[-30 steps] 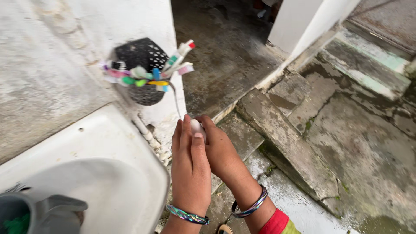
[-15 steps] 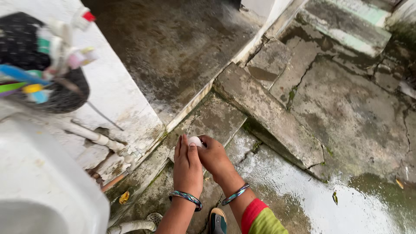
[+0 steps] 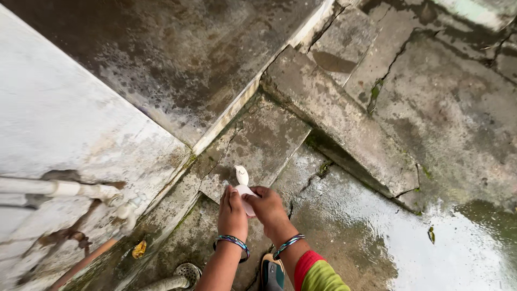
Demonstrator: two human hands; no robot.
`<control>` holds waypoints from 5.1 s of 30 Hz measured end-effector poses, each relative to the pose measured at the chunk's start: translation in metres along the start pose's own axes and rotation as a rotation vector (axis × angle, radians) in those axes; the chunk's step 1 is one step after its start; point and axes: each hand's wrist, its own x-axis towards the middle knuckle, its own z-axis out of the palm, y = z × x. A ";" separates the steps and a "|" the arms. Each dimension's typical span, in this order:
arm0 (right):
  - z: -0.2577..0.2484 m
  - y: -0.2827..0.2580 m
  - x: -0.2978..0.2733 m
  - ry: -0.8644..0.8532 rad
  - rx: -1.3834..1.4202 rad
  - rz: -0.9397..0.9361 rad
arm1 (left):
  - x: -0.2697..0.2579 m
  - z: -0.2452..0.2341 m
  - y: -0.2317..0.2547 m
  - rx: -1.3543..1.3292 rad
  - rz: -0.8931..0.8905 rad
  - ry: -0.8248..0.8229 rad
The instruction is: The person cleans a sink and a wall using a cloth and a cleaning agent. The person applies the cleaning agent from a container, scrubs the wall and the sink surface with the cloth, and wipes down the surrounding area.
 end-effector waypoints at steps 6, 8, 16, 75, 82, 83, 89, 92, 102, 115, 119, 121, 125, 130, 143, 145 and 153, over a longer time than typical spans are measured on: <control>0.004 0.064 0.054 -0.048 0.147 0.082 | 0.042 0.018 -0.071 0.109 0.046 0.021; 0.007 0.085 0.069 -0.040 0.178 0.132 | 0.051 0.021 -0.091 0.033 -0.069 0.000; 0.015 0.154 0.128 -0.025 0.189 0.273 | 0.084 0.032 -0.154 0.034 -0.345 -0.066; 0.028 -0.179 -0.229 -0.052 0.399 -0.275 | -0.168 -0.078 0.223 -0.341 0.200 0.001; 0.052 -0.233 -0.307 -0.041 0.329 -0.433 | -0.220 -0.132 0.285 -0.439 0.320 0.005; 0.056 -0.240 -0.316 -0.052 0.357 -0.431 | -0.225 -0.139 0.290 -0.436 0.342 0.008; 0.090 -0.259 -0.362 -0.140 0.422 -0.458 | -0.258 -0.188 0.309 -0.452 0.418 0.070; 0.111 -0.262 -0.376 -0.208 0.421 -0.466 | -0.272 -0.215 0.313 -0.482 0.385 0.130; 0.206 -0.239 -0.410 -0.471 0.295 -0.532 | -0.291 -0.314 0.276 -0.555 0.506 0.381; 0.258 -0.246 -0.452 -0.613 -0.319 -0.608 | -0.322 -0.409 0.243 -0.426 0.233 0.523; 0.270 -0.247 -0.454 -0.722 -0.362 -0.554 | -0.332 -0.426 0.227 -0.390 0.096 0.590; 0.276 -0.244 -0.453 -0.759 -0.359 -0.516 | -0.336 -0.433 0.216 -0.410 0.037 0.583; 0.291 -0.233 -0.452 -0.867 -0.357 -0.537 | -0.342 -0.447 0.198 -0.282 0.218 0.736; 0.318 -0.218 -0.458 -0.975 -0.353 -0.565 | -0.362 -0.471 0.182 -0.270 0.191 0.773; 0.395 -0.177 -0.509 -0.967 -0.620 -0.677 | -0.395 -0.575 0.146 0.628 0.402 1.131; 0.405 -0.168 -0.513 -0.943 -0.632 -0.712 | -0.393 -0.592 0.139 0.760 0.418 1.161; 0.424 -0.153 -0.520 -0.799 -0.759 -0.911 | -0.383 -0.634 0.136 0.705 0.318 0.737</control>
